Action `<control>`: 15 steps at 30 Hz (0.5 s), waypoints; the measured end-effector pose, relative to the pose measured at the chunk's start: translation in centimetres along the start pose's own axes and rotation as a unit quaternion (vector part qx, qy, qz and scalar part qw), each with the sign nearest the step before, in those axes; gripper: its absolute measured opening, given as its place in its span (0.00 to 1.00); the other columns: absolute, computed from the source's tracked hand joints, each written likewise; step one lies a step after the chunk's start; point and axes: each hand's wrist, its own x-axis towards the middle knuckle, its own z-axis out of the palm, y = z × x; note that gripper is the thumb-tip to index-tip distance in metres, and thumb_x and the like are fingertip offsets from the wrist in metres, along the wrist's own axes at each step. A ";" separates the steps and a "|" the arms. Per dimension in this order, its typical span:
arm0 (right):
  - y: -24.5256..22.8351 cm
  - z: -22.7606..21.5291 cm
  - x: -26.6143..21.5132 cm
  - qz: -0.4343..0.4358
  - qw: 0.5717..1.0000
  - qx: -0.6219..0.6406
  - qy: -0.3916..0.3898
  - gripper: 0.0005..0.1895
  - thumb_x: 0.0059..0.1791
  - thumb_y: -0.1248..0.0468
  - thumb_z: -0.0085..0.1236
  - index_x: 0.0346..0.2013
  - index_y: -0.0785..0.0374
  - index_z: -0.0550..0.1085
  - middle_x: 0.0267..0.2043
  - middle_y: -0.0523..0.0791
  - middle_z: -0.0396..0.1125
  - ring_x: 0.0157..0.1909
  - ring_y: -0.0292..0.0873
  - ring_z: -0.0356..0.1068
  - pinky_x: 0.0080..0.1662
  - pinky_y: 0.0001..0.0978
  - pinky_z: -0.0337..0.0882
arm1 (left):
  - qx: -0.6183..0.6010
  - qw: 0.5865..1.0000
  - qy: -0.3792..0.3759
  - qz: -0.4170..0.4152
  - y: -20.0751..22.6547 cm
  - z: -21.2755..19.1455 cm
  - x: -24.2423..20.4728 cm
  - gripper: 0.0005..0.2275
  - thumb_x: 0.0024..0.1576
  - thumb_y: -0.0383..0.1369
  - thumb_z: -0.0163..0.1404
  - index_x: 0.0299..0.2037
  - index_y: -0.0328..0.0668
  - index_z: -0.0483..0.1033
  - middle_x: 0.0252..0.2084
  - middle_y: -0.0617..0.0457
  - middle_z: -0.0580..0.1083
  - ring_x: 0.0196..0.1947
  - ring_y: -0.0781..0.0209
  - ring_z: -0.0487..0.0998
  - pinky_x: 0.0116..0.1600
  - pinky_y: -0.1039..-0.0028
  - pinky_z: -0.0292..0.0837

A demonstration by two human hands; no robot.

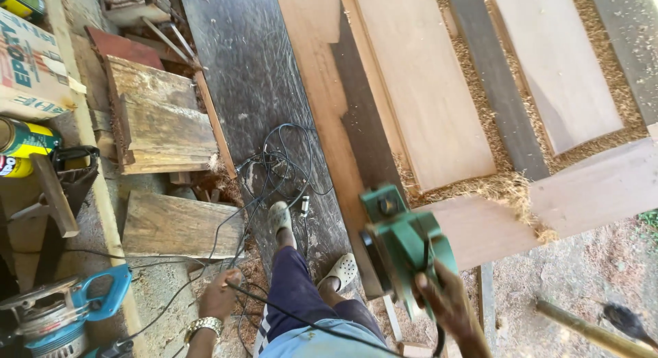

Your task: Using an electric planer to smooth and level the surface of a wooden panel door.

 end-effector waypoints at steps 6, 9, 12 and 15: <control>8.2 -0.1 -9.8 0.083 0.993 0.035 0.081 0.41 0.39 0.31 0.55 0.45 0.64 0.74 0.15 0.44 0.64 0.16 0.39 0.64 0.20 0.36 0.70 | 0.018 0.998 -0.023 0.047 2.6 1.5 -3.3 0.16 0.64 0.49 0.41 0.58 0.66 0.75 0.33 0.59 0.79 0.14 0.70 0.63 0.18 0.77 0.58; 12.3 -0.6 -11.7 0.113 0.988 0.032 0.100 0.48 0.36 0.34 0.59 0.59 0.65 0.73 0.16 0.46 0.68 0.17 0.40 0.69 0.23 0.34 0.69 | 0.051 0.996 -0.045 0.057 4.0 0.4 -4.8 0.16 0.66 0.51 0.41 0.56 0.67 0.78 0.32 0.54 0.81 0.17 0.70 0.65 0.22 0.77 0.57; 17.9 -0.7 -12.5 0.051 0.991 0.056 0.107 0.47 0.35 0.39 0.70 0.59 0.69 0.73 0.22 0.48 0.77 0.25 0.40 0.76 0.31 0.33 0.73 | 0.041 0.994 -0.055 0.082 2.7 0.5 -3.8 0.16 0.63 0.52 0.46 0.52 0.62 0.81 0.35 0.58 0.83 0.22 0.71 0.76 0.25 0.76 0.66; 19.0 -0.2 -12.0 -0.169 0.977 -0.046 0.125 0.39 0.48 0.42 0.68 0.59 0.71 0.72 0.44 0.50 0.76 0.49 0.43 0.72 0.49 0.35 0.66 | -0.034 0.943 0.012 0.330 3.0 0.2 -2.7 0.14 0.56 0.36 0.51 0.52 0.58 0.81 0.45 0.55 0.80 0.38 0.67 0.77 0.25 0.73 0.78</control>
